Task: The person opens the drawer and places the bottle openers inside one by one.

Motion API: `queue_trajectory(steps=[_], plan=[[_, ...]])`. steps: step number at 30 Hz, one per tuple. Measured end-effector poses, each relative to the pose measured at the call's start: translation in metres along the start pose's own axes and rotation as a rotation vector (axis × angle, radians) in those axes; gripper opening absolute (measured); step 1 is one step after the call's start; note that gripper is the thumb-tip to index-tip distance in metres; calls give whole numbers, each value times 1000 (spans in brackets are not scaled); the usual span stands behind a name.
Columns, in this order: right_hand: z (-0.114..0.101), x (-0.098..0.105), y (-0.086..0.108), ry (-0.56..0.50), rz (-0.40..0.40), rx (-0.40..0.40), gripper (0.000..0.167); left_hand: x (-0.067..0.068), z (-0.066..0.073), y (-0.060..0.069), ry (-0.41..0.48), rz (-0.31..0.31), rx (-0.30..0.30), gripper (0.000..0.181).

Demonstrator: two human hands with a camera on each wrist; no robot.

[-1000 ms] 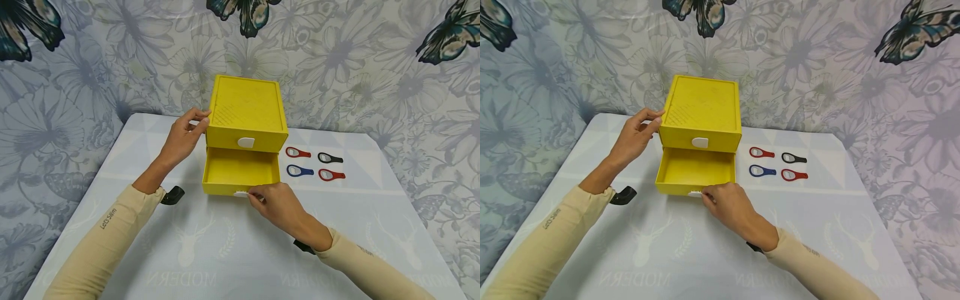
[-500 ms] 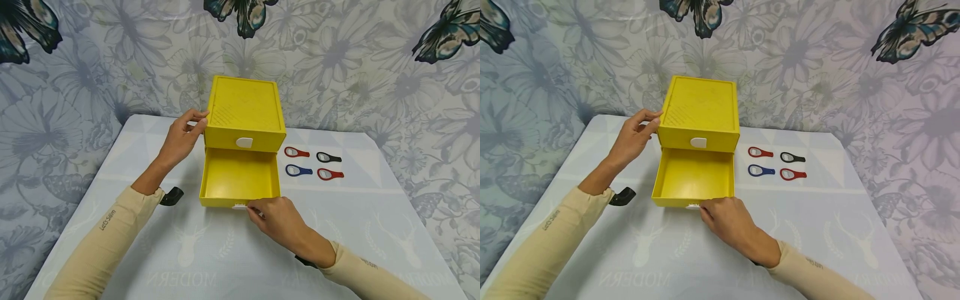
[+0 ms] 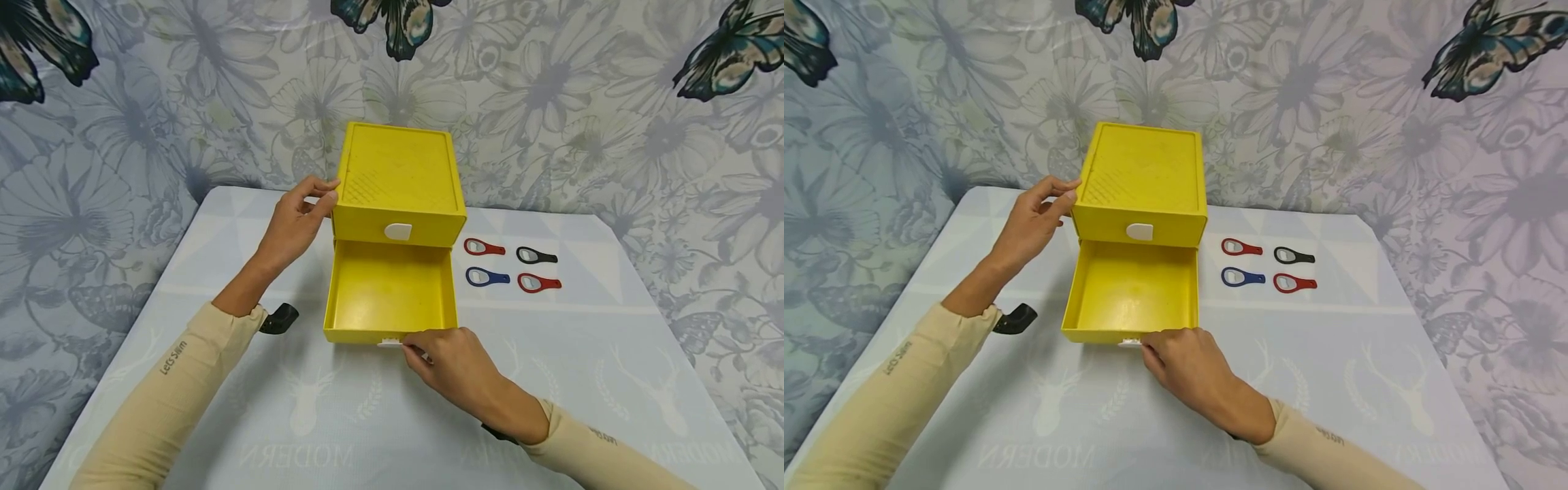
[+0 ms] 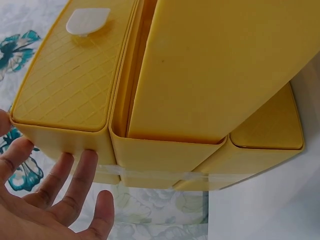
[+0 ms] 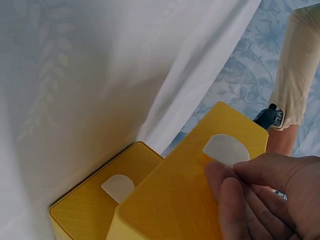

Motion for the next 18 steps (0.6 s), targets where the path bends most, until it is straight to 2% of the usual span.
queue_trajectory(steps=[8,14,18], plan=[[1,4,-1,-50,-1,-4,5,1,0,0,-3,-3,6,35],[2,14,-3,-86,34,11,4,1,0,0,-2,-4,4,34],[5,22,-4,-150,68,31,3,1,-1,-1,-8,-7,5,35]])
Point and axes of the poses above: each hand's wrist, its own y-axis away from the middle knuckle, its own x-axis out of the back of the hand, z = x × y, the point moved 2 cm from there along -y, towards the middle knuckle, and after that the axes turned 4 degrees about y, right-handed, at the moved point
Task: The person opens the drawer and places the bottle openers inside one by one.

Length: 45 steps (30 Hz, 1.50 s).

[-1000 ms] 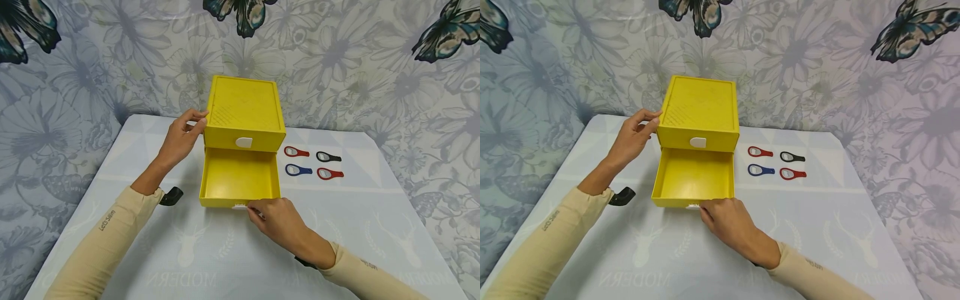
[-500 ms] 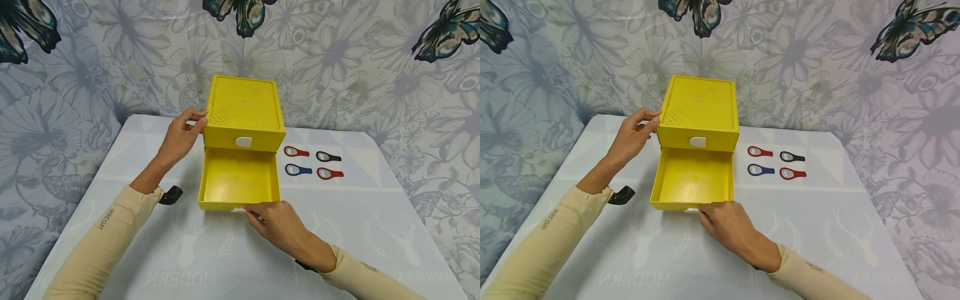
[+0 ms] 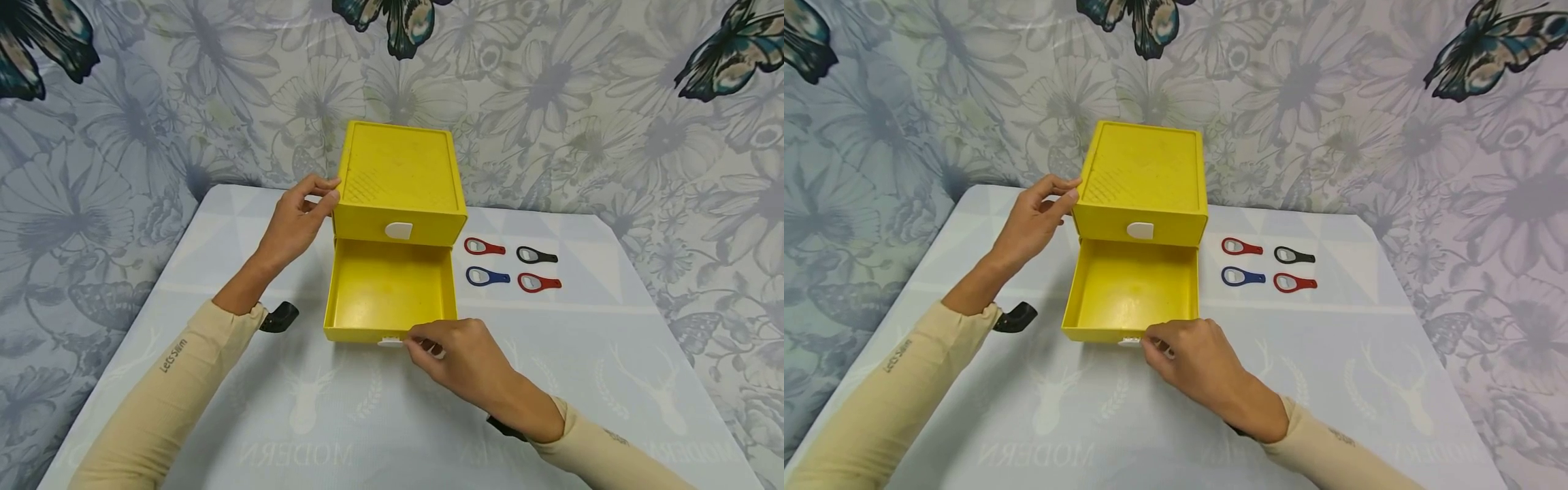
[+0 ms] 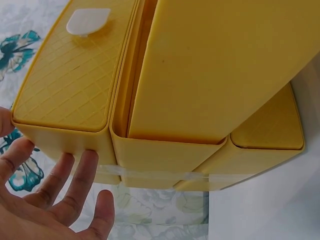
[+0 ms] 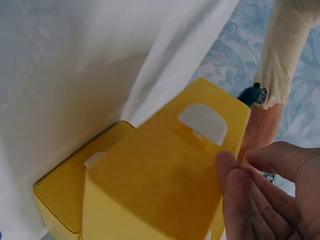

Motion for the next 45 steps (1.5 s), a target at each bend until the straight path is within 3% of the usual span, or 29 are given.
queue_trajectory(steps=[5,10,22,38,45], plan=[[7,13,-4,-63,93,37,8,1,0,-1,4,-6,-3,34],[18,29,-9,-27,175,34,13,0,2,-1,6,-22,-3,36],[61,66,-14,103,217,-64,17,2,2,-1,-10,-7,-3,35],[136,54,-9,132,91,-271,18,1,3,0,2,-26,1,34],[167,49,-11,107,-84,-377,23,1,2,-1,11,-26,-3,33]])
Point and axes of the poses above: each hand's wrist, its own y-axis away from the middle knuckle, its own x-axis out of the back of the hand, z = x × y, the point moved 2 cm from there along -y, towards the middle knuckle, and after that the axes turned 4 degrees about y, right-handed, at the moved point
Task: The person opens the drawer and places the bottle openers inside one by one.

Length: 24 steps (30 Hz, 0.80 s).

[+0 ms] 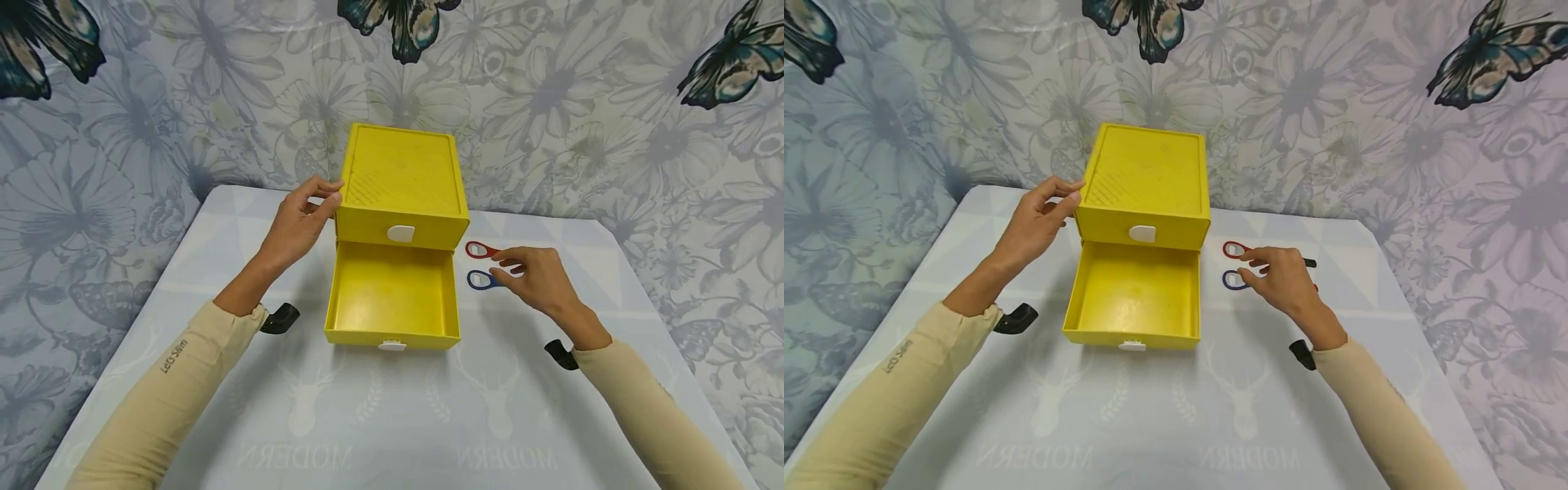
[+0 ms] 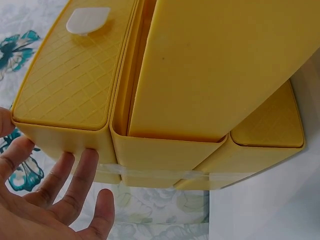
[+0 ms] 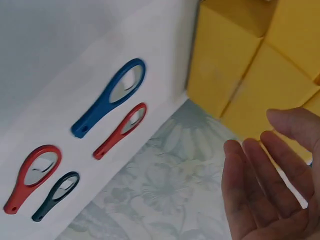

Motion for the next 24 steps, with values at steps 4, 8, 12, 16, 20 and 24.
queue_trajectory(steps=[4,8,12,16,20,24], plan=[[16,-7,-9,-5,-128,-19,27,0,-1,-1,-6,2,-9,34],[32,-18,-19,3,-218,-3,27,1,-2,0,-13,11,-8,34],[45,-30,-26,1,-287,-20,25,1,-3,-1,-10,10,-5,34],[53,-42,-31,-7,-340,-29,23,1,-3,0,-13,9,-4,34],[57,-53,-36,6,-371,-20,20,1,-2,0,-6,12,-3,33],[58,-59,-40,17,-377,10,17,0,-1,1,1,19,2,32]])
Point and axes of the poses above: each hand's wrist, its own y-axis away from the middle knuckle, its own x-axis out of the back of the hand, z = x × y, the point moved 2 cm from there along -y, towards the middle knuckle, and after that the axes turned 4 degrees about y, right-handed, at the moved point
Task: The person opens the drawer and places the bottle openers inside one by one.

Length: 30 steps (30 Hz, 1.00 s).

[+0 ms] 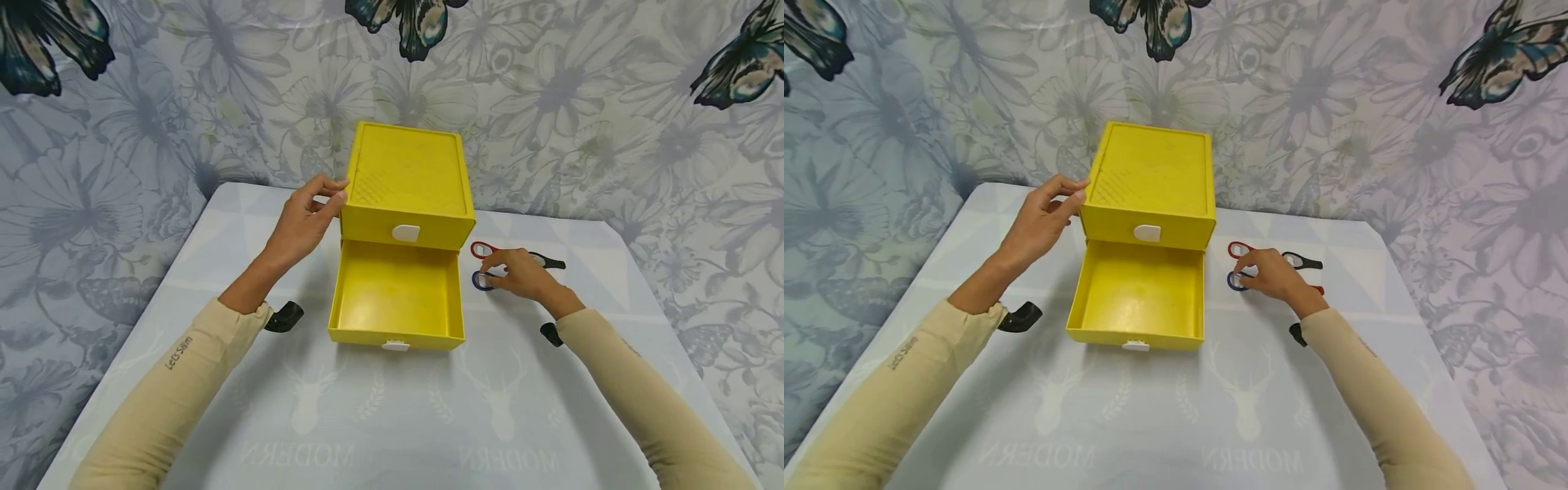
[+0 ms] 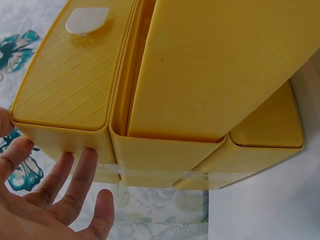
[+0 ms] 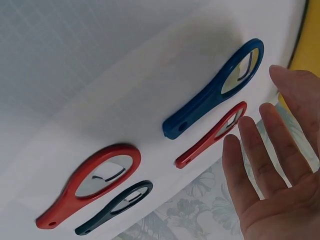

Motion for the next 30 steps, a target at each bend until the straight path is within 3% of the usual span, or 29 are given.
queue_trajectory(steps=[7,13,30], plan=[[1,-8,0,6,-28,69,22,-3,-4,3,-6,-5,13,32],[1,-10,-2,6,-1,137,24,-1,-1,0,-17,-1,-3,34],[1,-12,-5,-1,-59,128,25,0,-1,-1,-19,2,-4,32]])
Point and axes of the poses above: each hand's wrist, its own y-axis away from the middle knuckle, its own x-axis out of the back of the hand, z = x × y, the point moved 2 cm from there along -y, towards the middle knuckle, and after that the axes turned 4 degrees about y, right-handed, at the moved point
